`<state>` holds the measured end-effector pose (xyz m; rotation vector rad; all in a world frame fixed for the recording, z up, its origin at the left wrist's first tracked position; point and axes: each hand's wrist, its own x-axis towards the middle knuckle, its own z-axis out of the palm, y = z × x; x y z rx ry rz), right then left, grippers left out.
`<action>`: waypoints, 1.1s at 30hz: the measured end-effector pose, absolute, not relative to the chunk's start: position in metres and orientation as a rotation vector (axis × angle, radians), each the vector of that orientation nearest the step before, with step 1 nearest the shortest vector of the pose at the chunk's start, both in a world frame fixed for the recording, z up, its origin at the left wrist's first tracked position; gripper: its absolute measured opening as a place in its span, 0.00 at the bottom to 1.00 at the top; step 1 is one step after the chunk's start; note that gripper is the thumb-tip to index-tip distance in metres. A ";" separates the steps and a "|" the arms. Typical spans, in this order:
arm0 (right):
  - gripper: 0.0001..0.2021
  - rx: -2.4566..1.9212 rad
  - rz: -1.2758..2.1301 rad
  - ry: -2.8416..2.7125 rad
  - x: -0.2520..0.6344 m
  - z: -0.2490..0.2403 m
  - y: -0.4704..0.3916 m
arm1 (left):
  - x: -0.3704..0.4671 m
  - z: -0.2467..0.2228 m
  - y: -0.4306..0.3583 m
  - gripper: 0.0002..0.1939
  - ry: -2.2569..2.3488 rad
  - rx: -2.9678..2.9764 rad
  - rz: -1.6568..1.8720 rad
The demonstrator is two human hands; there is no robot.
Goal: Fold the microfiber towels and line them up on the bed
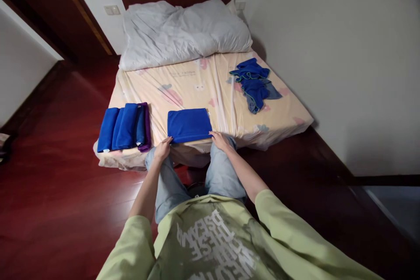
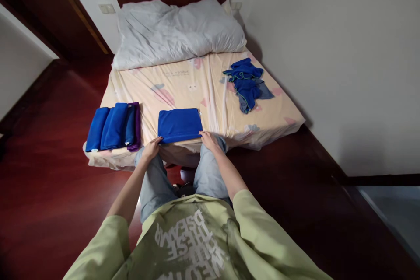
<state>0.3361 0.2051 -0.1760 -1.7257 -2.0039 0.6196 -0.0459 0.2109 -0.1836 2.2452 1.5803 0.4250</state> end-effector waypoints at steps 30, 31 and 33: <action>0.16 -1.759 0.633 -1.780 0.341 -0.178 0.218 | -0.043 -0.178 0.234 0.18 1.650 1.814 0.810; 0.16 -1.759 0.610 -1.776 0.341 -0.178 0.218 | -0.042 -0.179 0.235 0.18 1.664 1.806 0.814; 0.16 -1.763 0.578 -1.780 0.342 -0.179 0.220 | -0.041 -0.180 0.236 0.17 1.689 1.790 0.817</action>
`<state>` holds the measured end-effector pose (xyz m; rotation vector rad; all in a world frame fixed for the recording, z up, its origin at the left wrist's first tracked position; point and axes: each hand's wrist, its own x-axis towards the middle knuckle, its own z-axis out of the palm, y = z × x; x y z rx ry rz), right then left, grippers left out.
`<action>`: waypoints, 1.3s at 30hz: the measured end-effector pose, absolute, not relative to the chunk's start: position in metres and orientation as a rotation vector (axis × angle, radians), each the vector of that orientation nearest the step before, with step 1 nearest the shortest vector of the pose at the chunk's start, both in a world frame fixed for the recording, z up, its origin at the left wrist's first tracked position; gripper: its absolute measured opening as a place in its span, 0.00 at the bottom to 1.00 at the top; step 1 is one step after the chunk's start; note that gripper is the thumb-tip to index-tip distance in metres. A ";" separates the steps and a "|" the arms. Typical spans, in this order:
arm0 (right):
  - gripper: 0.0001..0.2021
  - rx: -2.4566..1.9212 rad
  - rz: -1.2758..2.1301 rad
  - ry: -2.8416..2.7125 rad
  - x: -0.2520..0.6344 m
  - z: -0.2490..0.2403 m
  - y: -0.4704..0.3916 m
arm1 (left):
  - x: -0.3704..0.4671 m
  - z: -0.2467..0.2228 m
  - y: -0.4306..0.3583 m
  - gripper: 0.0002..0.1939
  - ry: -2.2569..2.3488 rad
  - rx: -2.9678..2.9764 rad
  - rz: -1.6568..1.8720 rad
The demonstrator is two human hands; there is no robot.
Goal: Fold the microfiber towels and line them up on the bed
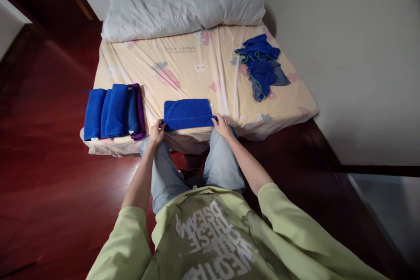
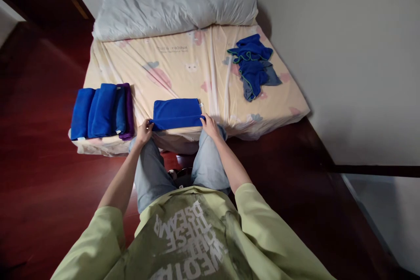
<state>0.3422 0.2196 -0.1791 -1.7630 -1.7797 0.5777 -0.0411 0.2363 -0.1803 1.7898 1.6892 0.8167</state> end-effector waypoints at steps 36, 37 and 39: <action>0.18 -1.483 0.379 -1.879 0.341 -0.174 0.216 | -0.035 -0.174 0.226 0.14 1.511 2.140 0.951; 0.18 -1.483 0.390 -1.897 0.340 -0.173 0.216 | -0.035 -0.174 0.227 0.14 1.506 2.141 0.929; 0.18 -1.501 0.427 -1.945 0.339 -0.172 0.215 | -0.035 -0.175 0.228 0.15 1.503 2.142 0.860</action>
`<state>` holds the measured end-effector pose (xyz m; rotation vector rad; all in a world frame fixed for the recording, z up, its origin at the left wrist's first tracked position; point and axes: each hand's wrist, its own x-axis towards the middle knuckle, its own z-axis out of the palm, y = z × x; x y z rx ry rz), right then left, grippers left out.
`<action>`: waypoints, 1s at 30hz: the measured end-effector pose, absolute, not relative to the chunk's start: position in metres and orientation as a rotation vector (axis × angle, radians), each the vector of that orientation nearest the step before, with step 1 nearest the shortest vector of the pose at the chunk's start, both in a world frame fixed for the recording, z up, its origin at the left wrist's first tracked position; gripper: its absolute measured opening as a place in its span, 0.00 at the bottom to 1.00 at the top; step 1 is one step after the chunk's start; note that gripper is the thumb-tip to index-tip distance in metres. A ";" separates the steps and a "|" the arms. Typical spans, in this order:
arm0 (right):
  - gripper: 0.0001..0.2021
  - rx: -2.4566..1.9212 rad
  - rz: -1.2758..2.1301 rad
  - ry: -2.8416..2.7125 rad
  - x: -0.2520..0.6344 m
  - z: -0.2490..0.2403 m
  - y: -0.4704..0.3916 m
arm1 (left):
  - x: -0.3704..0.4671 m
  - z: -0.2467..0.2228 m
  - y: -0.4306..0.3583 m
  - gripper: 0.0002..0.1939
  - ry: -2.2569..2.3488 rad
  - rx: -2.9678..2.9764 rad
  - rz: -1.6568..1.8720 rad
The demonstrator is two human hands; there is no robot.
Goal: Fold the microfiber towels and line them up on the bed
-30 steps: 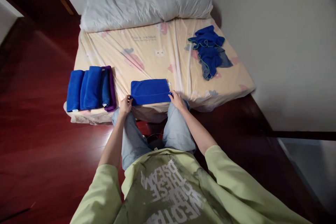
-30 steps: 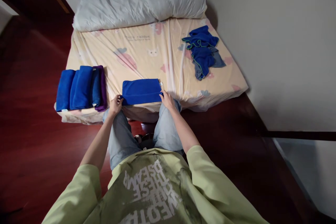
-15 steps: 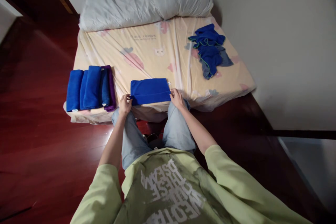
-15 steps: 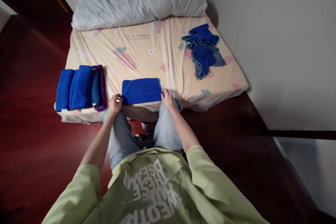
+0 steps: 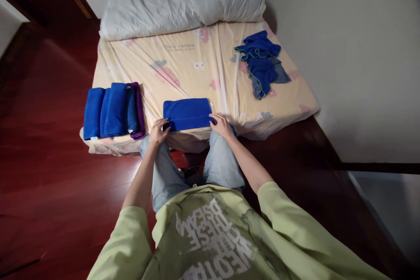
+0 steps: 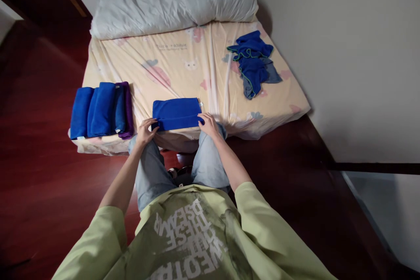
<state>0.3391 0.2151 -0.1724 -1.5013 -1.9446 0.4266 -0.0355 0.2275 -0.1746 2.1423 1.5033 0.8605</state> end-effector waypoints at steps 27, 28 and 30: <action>0.26 -1.801 0.481 -2.163 0.329 -0.170 0.216 | -0.036 -0.175 0.227 0.29 1.613 2.108 0.513; 0.25 -1.794 0.472 -2.153 0.331 -0.171 0.214 | -0.038 -0.174 0.226 0.28 1.618 2.086 0.524; 0.23 -1.787 0.454 -2.132 0.335 -0.171 0.210 | -0.042 -0.173 0.223 0.26 1.626 2.044 0.562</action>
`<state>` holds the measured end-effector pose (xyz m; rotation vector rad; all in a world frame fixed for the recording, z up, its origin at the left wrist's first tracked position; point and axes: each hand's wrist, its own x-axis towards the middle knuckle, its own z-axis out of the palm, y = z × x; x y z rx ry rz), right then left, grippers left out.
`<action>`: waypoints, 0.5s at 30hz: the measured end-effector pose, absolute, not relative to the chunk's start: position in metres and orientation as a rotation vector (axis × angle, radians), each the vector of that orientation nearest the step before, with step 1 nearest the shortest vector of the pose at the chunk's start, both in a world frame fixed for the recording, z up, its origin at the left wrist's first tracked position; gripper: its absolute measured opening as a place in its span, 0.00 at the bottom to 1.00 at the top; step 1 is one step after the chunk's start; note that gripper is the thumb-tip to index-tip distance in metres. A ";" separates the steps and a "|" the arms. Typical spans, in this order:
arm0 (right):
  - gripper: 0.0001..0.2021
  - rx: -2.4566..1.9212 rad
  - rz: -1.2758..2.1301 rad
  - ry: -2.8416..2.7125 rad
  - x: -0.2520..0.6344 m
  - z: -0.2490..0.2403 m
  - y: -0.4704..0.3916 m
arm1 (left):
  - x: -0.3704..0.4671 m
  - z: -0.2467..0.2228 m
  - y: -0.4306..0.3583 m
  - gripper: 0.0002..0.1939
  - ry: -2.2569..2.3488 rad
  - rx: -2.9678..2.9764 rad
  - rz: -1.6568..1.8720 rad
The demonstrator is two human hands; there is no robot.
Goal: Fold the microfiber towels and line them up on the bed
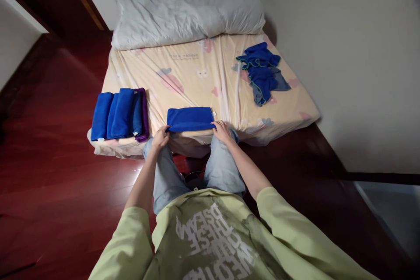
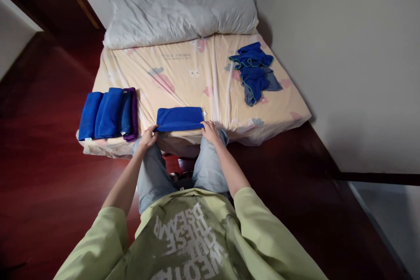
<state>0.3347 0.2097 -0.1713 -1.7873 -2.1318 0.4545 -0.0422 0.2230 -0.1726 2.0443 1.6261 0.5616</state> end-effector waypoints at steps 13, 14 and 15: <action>0.21 -1.976 0.445 -1.927 0.332 -0.166 0.213 | -0.040 -0.175 0.226 0.21 1.736 1.824 0.752; 0.22 -1.993 0.457 -1.925 0.331 -0.165 0.213 | -0.040 -0.176 0.227 0.21 1.741 1.823 0.754; 0.22 -2.012 0.474 -1.924 0.331 -0.164 0.214 | -0.039 -0.177 0.228 0.21 1.744 1.820 0.752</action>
